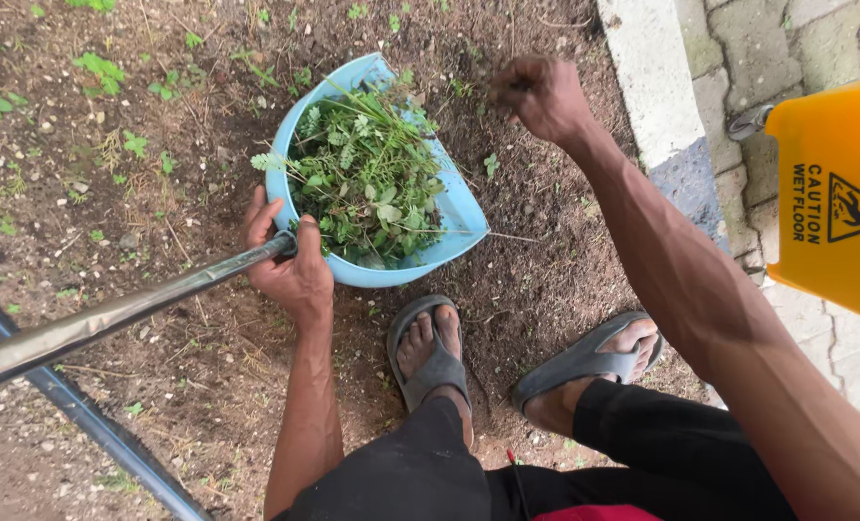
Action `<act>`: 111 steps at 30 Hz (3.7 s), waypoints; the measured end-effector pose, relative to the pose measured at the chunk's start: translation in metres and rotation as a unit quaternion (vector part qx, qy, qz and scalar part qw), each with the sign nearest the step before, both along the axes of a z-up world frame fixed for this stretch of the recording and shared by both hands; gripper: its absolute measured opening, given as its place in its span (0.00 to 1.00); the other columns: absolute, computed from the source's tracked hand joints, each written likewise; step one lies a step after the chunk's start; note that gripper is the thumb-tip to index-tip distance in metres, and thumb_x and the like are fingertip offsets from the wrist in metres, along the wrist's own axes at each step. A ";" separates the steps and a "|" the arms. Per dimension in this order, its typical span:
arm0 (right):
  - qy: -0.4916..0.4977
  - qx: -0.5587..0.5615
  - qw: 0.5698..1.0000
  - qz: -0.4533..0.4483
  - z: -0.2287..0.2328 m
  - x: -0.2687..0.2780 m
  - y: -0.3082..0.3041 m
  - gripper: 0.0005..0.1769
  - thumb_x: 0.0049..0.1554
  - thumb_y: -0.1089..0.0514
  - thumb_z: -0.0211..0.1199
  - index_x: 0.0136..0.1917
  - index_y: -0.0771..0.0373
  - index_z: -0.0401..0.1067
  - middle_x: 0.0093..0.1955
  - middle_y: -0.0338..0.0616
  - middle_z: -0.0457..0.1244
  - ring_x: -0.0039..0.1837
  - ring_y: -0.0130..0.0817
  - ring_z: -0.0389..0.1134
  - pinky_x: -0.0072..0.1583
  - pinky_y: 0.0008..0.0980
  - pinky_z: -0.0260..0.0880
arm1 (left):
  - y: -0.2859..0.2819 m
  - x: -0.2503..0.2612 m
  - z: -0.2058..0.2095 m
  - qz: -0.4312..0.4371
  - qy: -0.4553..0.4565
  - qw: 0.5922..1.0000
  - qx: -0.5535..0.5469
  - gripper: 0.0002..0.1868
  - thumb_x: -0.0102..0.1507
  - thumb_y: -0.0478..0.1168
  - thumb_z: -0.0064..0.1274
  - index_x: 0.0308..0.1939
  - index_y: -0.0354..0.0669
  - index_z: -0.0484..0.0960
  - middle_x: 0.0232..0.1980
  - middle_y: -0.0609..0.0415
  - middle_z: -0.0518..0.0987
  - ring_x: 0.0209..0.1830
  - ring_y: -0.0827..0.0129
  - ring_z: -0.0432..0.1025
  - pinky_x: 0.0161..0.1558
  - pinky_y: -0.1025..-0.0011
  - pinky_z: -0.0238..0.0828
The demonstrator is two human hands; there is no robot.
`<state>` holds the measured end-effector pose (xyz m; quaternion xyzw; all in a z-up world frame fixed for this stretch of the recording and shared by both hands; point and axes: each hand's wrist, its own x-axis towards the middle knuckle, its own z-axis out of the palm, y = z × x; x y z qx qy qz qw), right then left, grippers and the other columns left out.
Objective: The person holds a dustpan by its handle while another person picks green weeds from the soil by hand and places them into the pan, before emptying the contents into a yellow bucket.
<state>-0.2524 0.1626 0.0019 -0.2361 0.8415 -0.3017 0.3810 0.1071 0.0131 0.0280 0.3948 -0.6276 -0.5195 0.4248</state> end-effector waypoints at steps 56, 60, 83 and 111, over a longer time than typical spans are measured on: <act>0.370 0.252 0.865 -0.225 0.111 -0.090 0.422 0.25 0.63 0.50 0.65 0.67 0.67 0.67 0.57 0.62 0.64 0.55 0.53 0.64 0.56 0.52 0.67 | 0.074 -0.155 0.050 -0.256 0.071 0.964 -0.023 0.16 0.62 0.27 0.57 0.55 0.31 0.77 0.72 0.36 0.71 0.51 0.65 0.79 0.47 0.76 0.83; 0.425 0.185 0.836 -0.293 0.062 -0.118 0.435 0.09 0.69 0.54 0.61 0.57 0.61 0.75 0.47 0.50 0.68 0.45 0.45 0.67 0.47 0.48 0.66 | 0.069 -0.171 0.062 -0.282 0.070 0.956 -0.043 0.17 0.62 0.27 0.57 0.55 0.31 0.77 0.72 0.36 0.71 0.48 0.68 0.79 0.44 0.78 0.83; 0.421 -0.071 0.865 -0.264 0.059 -0.110 0.253 0.23 0.52 0.67 0.63 0.62 0.60 0.73 0.54 0.52 0.70 0.58 0.50 0.72 0.58 0.50 0.74 | 0.178 -0.303 0.176 -0.321 0.055 0.945 -0.023 0.13 0.63 0.20 0.50 0.49 0.34 0.75 0.67 0.30 0.73 0.67 0.50 0.75 0.65 0.66 0.82; 0.320 -0.148 0.862 -0.364 0.104 -0.173 0.382 0.24 0.67 0.39 0.58 0.56 0.61 0.79 0.51 0.45 0.72 0.48 0.37 0.74 0.52 0.41 0.79 | 0.174 -0.486 0.167 -0.410 0.025 0.908 -0.086 0.14 0.64 0.27 0.57 0.53 0.35 0.76 0.49 0.46 0.74 0.36 0.69 0.73 0.34 0.74 0.77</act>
